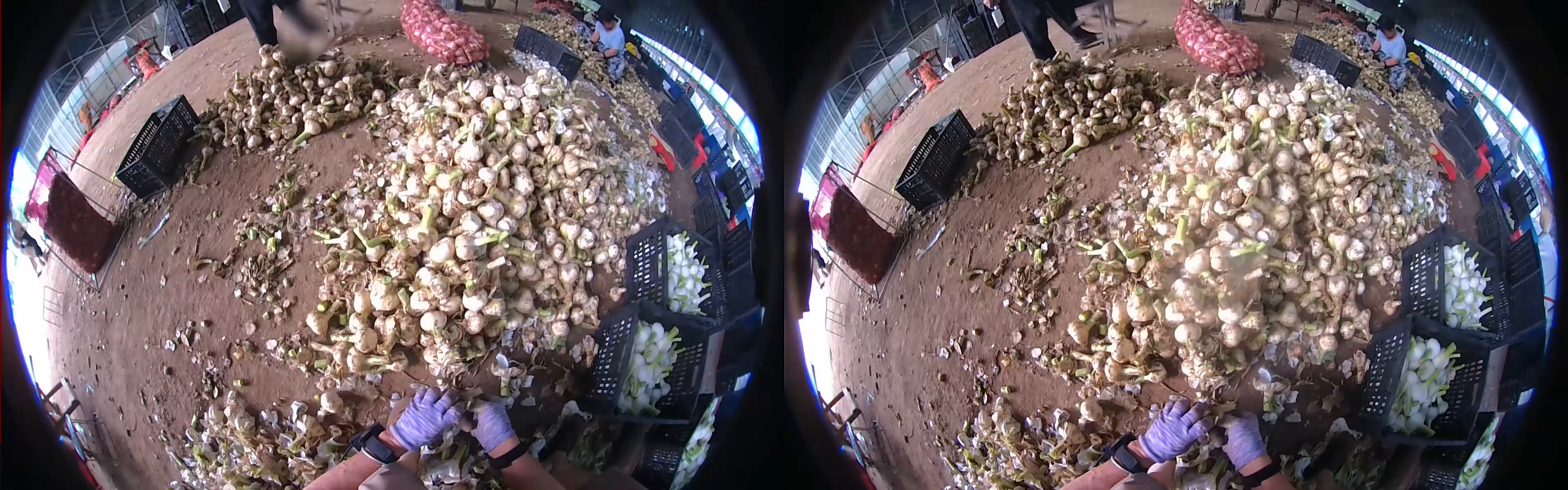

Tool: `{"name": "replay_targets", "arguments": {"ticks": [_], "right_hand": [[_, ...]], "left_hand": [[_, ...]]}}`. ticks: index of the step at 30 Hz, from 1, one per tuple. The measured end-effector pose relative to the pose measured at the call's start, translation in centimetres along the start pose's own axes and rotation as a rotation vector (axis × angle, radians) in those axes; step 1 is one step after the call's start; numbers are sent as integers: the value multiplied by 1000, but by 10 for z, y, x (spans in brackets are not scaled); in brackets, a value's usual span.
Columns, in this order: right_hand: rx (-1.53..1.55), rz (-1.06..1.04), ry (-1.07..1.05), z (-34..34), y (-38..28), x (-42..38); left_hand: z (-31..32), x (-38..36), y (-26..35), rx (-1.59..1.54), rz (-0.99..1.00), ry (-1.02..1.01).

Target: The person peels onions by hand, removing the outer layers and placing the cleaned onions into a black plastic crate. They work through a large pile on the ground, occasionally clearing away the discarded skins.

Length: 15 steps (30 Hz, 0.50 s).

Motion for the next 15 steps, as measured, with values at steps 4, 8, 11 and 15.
{"name": "replay_targets", "arguments": {"ticks": [4, 8, 11, 15], "right_hand": [[-28, 32, -41, 9, -11, -11], [-72, 23, -18, 10, -17, -13], [-153, 6, -50, 21, -30, -18], [-236, -32, -71, 33, -36, -21]], "left_hand": [[0, -5, -21, -274, -237, 76], [22, -32, -56, -839, -835, -39], [5, -21, -55, -801, -799, 15], [-8, -10, -47, -490, -552, 80]]}}
Point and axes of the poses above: each hand's wrist, its own x-axis towards the middle knuckle, its own z-axis out of the palm, y = z × x, the point moved 10 cm from there along x, towards the middle knuckle, and after that the axes turned 5 degrees about y, right-handed, at the moved point
